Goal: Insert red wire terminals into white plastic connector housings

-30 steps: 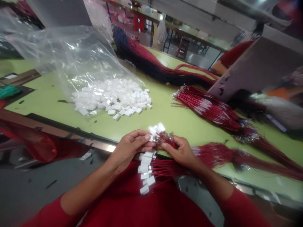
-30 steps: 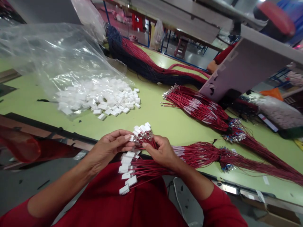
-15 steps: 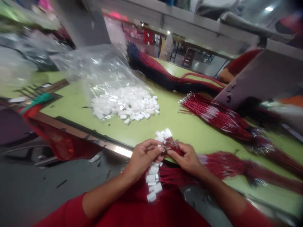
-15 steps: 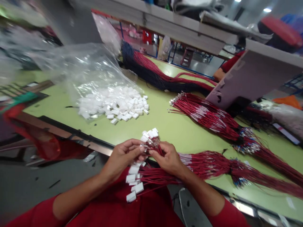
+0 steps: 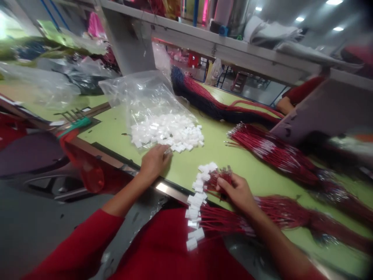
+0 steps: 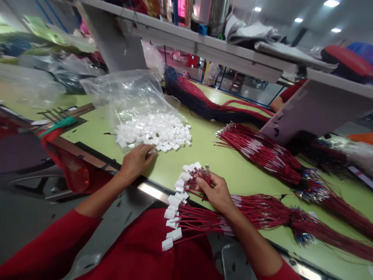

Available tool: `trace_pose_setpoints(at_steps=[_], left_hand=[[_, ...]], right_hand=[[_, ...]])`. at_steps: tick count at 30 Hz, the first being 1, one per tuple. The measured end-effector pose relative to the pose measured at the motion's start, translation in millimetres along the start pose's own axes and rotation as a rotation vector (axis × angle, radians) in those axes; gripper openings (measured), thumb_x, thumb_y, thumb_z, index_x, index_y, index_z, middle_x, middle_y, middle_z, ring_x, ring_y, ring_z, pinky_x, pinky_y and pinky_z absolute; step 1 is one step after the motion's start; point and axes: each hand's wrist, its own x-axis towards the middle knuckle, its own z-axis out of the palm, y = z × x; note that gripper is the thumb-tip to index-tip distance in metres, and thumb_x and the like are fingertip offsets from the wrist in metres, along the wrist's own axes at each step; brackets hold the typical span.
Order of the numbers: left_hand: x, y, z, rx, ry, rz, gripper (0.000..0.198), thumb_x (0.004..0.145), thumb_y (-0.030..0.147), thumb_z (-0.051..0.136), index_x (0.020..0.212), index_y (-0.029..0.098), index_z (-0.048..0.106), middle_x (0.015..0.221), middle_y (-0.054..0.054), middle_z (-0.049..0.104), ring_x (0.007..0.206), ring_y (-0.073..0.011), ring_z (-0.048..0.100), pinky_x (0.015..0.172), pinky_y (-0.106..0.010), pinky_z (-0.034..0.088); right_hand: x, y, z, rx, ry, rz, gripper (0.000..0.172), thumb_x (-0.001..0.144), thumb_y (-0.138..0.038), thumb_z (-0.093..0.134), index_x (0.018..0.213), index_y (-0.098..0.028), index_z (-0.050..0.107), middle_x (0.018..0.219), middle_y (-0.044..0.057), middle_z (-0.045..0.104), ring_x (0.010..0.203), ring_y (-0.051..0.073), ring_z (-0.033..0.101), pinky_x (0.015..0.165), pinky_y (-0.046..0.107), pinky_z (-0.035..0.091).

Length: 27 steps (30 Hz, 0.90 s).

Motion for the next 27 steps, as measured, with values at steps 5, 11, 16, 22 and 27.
trace_pose_setpoints(at_steps=[5, 11, 16, 22, 27], left_hand=[[-6.1, 16.5, -2.5, -0.446, -0.103, -0.055, 0.035, 0.087, 0.035, 0.057, 0.115, 0.018, 0.071, 0.096, -0.009, 0.068, 0.081, -0.0235, 0.061, 0.069, -0.034, 0.047], [-30.5, 70.7, -14.6, -1.219, -0.399, -0.385, 0.038, 0.07, 0.04, 0.081, 0.102, 0.02, 0.073, 0.075, 0.0, 0.068, 0.063, -0.0116, 0.057, 0.058, -0.022, 0.044], [-39.5, 92.9, -19.5, -1.276, -0.456, -0.411, 0.037, 0.071, 0.042, 0.081, 0.098, 0.019, 0.075, 0.095, -0.007, 0.078, 0.087, -0.0196, 0.068, 0.078, -0.029, 0.052], [-41.3, 95.9, -28.2, -0.973, -0.377, 0.005, 0.026, 0.086, 0.037, 0.066, 0.102, 0.02, 0.076, 0.102, -0.008, 0.075, 0.09, -0.0208, 0.067, 0.075, -0.031, 0.053], [-43.0, 105.0, -30.0, -0.844, -0.329, 0.212, 0.019, 0.088, 0.03, 0.06, 0.091, 0.02, 0.076, 0.094, -0.008, 0.074, 0.084, -0.0197, 0.067, 0.073, -0.031, 0.053]], right_hand=[[-0.6, -1.0, -1.0, -0.014, -0.046, -0.027, 0.027, 0.09, -0.041, 0.063, 0.098, -0.016, 0.069, 0.091, 0.005, 0.075, 0.084, 0.02, 0.069, 0.081, 0.033, 0.055], [0.9, -0.2, 1.7, 0.021, -0.042, -0.055, 0.031, 0.09, -0.039, 0.063, 0.108, -0.015, 0.07, 0.104, 0.007, 0.075, 0.098, 0.024, 0.068, 0.09, 0.036, 0.053], [0.7, 2.7, 2.2, 0.045, -0.022, -0.056, 0.029, 0.086, -0.037, 0.069, 0.106, -0.016, 0.071, 0.102, 0.006, 0.076, 0.095, 0.024, 0.07, 0.088, 0.036, 0.055], [-1.9, 0.2, 3.9, 0.103, -0.048, -0.108, 0.032, 0.089, -0.039, 0.065, 0.114, -0.018, 0.068, 0.111, 0.007, 0.074, 0.102, 0.023, 0.069, 0.095, 0.038, 0.053], [-1.8, -1.0, 3.0, 0.088, -0.015, -0.078, 0.031, 0.085, -0.04, 0.069, 0.105, -0.017, 0.07, 0.102, 0.007, 0.075, 0.094, 0.022, 0.069, 0.089, 0.037, 0.055]])
